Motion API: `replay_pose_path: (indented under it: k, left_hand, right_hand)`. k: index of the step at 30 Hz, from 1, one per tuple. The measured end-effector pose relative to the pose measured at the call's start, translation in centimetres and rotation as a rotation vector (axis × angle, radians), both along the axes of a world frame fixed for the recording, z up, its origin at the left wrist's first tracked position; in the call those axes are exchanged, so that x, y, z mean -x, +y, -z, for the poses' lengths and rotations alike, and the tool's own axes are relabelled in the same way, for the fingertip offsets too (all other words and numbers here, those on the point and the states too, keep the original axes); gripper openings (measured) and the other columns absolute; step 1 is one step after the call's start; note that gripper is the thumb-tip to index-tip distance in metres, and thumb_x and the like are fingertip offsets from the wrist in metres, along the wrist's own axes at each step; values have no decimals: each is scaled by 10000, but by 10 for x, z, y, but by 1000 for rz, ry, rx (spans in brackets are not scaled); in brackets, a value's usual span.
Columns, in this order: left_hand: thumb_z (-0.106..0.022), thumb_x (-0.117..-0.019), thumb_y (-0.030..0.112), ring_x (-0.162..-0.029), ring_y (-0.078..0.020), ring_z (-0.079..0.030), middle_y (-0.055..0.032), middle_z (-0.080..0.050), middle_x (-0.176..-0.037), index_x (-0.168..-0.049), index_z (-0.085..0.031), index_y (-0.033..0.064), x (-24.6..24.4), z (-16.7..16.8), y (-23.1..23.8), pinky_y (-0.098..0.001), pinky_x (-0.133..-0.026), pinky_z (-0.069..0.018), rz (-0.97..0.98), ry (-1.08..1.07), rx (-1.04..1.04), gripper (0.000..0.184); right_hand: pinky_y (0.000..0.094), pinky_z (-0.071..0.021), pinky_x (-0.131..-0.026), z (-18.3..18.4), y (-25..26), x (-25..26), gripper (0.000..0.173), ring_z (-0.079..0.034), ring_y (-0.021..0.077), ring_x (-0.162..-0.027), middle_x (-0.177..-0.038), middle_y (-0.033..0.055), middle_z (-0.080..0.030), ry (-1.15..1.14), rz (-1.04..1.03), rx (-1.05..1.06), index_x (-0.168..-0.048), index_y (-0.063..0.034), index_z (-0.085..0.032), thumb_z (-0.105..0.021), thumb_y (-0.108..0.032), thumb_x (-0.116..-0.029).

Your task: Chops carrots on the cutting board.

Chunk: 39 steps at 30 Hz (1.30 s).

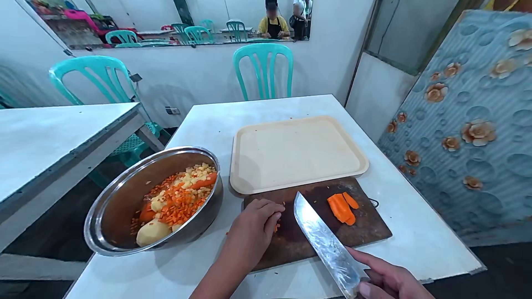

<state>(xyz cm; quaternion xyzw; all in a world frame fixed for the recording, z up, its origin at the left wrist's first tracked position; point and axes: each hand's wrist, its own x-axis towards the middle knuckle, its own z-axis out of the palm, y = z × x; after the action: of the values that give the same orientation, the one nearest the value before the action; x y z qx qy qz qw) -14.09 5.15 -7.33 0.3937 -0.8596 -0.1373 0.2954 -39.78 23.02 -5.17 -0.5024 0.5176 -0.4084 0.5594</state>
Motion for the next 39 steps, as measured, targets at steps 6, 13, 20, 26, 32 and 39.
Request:
replay_pose_path:
  k: [6,13,20,26,32,39]
  left_hand:
    - [-803,-862,418,-950,-217,-683,-95,-683,-1222,-1316,-686,140,-19,-31,9,-393,-816,-589,-28,-135,-321,545]
    - [-792,-898,173,-916,-196,-690,-137,-644,-1258,-1345,-663,100,-9,-35,8,-320,-827,-590,-44,-195,-403,470]
    - [-750,-925,121,-919,-164,-701,-121,-662,-1230,-1286,-698,77,-8,-35,4,-277,-810,-596,-45,-153,-423,368]
    - [-773,-903,95,-971,-157,-695,-121,-622,-1313,-1331,-675,91,-8,-41,5,-255,-827,-591,-43,-163,-495,439]
    - [-738,-918,73,-957,-117,-695,-83,-668,-1195,-1222,-719,88,-10,-36,1,-241,-824,-593,-60,-65,-547,305]
    - [-760,-901,73,-937,-85,-695,-56,-678,-1165,-1188,-731,96,-13,-45,0,-221,-825,-594,-82,2,-555,290]
  right_hand:
    - [298,-596,-554,6,-9,6,493,-693,120,-646,-993,59,-758,-45,-24,4,-1517,7,-424,-504,-28,-1032]
    - [277,-580,-538,16,-15,8,501,-668,94,-614,-1001,46,-756,-107,-103,-8,-1524,-6,-426,-515,-49,-1033]
    - [273,-571,-526,19,-18,9,505,-654,87,-595,-983,36,-752,-129,-172,-28,-1527,-9,-424,-513,-68,-1034]
    - [277,-573,-520,23,-26,3,501,-652,87,-586,-961,32,-749,-145,-221,-17,-1526,-10,-429,-514,-74,-1037]
    - [283,-575,-522,22,-31,-2,501,-650,92,-579,-941,37,-746,-152,-227,-24,-1523,-13,-439,-515,-70,-1031]
    - [277,-566,-518,8,-35,-3,486,-640,88,-577,-941,39,-745,-142,-248,4,-1519,-28,-454,-509,-75,-1038]
